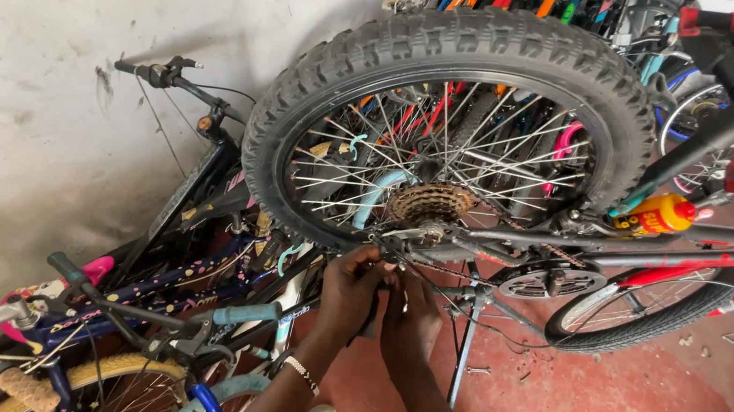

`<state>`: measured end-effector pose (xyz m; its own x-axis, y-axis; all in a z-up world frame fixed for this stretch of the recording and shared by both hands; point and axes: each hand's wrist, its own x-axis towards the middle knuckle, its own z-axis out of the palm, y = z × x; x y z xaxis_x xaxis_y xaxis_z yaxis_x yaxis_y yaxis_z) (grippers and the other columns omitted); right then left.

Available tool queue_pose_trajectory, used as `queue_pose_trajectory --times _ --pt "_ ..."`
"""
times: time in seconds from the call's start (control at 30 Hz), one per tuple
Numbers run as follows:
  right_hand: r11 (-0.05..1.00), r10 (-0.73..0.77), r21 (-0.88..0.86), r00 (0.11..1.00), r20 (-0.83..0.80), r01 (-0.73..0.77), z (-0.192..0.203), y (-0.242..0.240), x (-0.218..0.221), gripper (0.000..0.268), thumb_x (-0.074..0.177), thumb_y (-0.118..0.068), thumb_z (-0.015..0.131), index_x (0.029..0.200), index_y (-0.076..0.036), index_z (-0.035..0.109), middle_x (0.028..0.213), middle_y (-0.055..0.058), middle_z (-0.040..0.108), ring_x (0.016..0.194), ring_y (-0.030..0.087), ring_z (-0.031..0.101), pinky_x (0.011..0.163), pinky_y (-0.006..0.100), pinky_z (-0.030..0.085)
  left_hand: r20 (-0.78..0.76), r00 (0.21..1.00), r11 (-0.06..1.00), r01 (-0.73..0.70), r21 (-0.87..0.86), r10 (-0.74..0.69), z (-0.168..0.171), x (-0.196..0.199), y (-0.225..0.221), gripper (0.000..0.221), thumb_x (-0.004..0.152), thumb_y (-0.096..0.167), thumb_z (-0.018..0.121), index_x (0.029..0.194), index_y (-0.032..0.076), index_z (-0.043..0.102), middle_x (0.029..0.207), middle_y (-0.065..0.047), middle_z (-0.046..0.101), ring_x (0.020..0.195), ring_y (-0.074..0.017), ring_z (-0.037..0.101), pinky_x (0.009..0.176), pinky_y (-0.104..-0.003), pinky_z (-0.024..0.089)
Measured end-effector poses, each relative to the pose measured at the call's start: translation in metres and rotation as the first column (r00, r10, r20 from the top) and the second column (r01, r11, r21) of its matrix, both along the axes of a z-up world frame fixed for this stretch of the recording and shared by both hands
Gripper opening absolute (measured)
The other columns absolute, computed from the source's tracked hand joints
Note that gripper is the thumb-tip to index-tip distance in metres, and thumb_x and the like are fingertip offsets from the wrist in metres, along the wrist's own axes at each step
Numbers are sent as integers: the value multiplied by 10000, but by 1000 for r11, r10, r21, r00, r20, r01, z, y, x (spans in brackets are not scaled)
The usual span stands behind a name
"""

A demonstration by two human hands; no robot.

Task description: Adjusting the brake lever on a bicycle handlebar using tools from a toolbox

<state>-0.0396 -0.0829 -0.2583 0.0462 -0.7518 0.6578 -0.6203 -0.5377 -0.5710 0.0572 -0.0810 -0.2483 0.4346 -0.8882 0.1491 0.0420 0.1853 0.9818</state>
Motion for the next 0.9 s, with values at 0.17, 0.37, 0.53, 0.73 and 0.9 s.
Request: queue_pose_trajectory --times 0.17,0.37,0.53,0.73,0.9 --pt "1000 27 -10 999 -16 -28 -7 0 -6 120 904 -275 591 911 -187 673 716 -1 610 641 242 655 524 341 547 -133 991 996 -43 -77 33 -1 -3 -1 75 823 -54 603 874 -14 641 683 -130 663 566 -166 607 563 -323 504" --pt "983 181 -25 982 55 -180 10 4 1 223 981 -188 441 948 -96 642 737 27 520 596 235 615 529 314 536 -89 995 988 -58 -142 46 17 6 7 123 801 -41 663 918 -7 682 566 -113 616 571 -96 537 513 -266 449" --pt "972 234 20 972 25 -234 0 0 -2 221 992 -219 422 883 -93 567 739 43 470 615 261 590 511 309 483 -115 992 980 19 -200 -42 14 8 4 159 846 -36 627 1003 -59 630 581 -183 614 520 -145 554 523 -312 463" --pt "949 306 80 952 -3 -304 23 7 1 222 1000 -174 394 865 -77 541 759 48 451 583 253 549 494 316 451 -135 990 980 7 -200 -35 11 11 4 161 814 -8 692 971 -39 674 629 -155 660 552 -92 526 498 -270 435" --pt "933 346 135 936 -71 -334 19 7 5 212 1003 -157 378 867 -58 508 773 53 427 594 269 538 502 316 442 -160 987 990 -21 -142 -2 28 13 21 216 797 10 708 1011 30 708 709 -154 697 512 -133 609 491 -248 470"
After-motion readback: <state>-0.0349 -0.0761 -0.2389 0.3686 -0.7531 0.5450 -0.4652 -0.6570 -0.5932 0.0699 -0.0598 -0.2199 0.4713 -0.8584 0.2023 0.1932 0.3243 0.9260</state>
